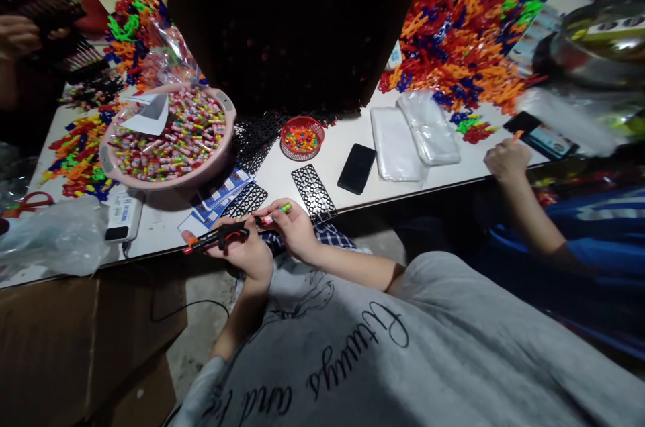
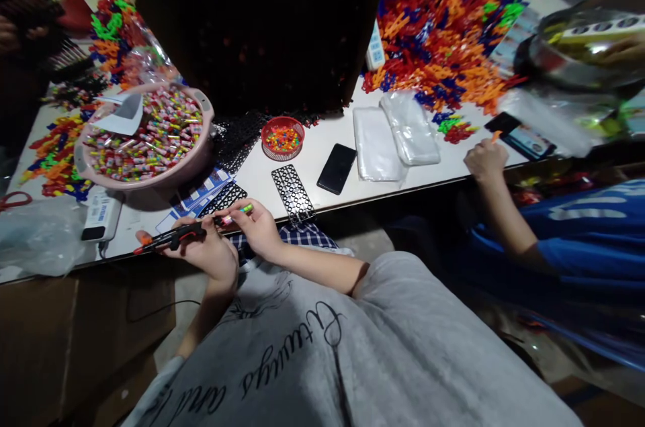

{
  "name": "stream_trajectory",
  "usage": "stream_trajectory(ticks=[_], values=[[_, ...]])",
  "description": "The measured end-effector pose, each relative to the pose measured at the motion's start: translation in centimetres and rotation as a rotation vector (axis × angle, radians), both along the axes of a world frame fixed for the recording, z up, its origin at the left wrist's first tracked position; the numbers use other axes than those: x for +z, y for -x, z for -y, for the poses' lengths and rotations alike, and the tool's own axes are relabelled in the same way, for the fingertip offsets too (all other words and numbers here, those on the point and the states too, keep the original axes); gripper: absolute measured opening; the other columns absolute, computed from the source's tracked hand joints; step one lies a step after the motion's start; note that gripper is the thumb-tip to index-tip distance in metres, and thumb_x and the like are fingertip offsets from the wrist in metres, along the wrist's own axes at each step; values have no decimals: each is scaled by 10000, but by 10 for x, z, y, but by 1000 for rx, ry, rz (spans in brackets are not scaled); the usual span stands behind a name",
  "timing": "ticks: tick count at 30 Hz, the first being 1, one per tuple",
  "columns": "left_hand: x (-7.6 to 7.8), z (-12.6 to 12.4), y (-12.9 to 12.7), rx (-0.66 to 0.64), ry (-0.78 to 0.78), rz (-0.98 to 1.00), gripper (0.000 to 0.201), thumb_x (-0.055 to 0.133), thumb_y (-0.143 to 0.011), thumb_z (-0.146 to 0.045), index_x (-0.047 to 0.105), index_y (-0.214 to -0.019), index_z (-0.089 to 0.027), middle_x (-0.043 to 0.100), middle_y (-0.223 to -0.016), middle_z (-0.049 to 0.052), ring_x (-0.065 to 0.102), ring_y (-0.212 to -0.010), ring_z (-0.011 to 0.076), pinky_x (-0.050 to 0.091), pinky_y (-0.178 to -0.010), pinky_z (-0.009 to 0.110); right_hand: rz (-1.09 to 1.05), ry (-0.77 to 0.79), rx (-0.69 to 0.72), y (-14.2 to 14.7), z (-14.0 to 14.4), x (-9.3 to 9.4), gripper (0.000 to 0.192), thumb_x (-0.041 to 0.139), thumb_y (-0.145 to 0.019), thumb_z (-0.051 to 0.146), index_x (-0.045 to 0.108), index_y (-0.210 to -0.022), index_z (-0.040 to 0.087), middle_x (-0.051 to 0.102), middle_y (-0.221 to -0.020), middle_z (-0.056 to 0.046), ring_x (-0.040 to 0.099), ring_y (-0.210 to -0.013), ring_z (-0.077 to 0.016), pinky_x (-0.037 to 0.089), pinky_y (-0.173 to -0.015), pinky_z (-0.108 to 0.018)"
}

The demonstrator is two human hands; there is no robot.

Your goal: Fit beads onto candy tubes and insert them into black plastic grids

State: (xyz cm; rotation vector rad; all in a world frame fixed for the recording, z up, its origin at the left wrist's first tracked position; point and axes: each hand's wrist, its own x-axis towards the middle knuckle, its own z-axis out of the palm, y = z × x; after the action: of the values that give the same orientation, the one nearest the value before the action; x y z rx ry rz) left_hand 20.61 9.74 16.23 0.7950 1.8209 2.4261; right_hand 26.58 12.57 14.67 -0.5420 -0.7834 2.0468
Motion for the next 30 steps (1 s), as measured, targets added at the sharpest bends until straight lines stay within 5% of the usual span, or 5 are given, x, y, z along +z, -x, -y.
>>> stream_trajectory(ticks=[13,19,30], values=[[19,17,-26,-86,-138,123,500,789,-721,-387,522,-1130,-281,377,-865,-43,426,-654,54,495,-675,201,-48,-212,-21,-18,13,0,427,714,-772,581,528,-928,230,708,-861,-23,690,-933,-187,596,-797,-348],[10,39,-41,-182,-102,136,461,763,-719,-497,429,-876,-220,394,-806,-49,527,-682,73,527,-692,226,-11,-255,-34,-33,32,-1,499,693,-764,629,501,-1012,241,710,-900,-30,691,-858,-177,597,-795,-359],[-9,73,-53,-240,-35,7,566,776,-707,-485,533,-1174,-276,436,-912,-20,504,-691,79,529,-751,254,-32,-317,-67,-64,58,-21,448,785,-688,578,592,-888,227,711,-915,-30,678,-956,-190,554,-883,-366]])
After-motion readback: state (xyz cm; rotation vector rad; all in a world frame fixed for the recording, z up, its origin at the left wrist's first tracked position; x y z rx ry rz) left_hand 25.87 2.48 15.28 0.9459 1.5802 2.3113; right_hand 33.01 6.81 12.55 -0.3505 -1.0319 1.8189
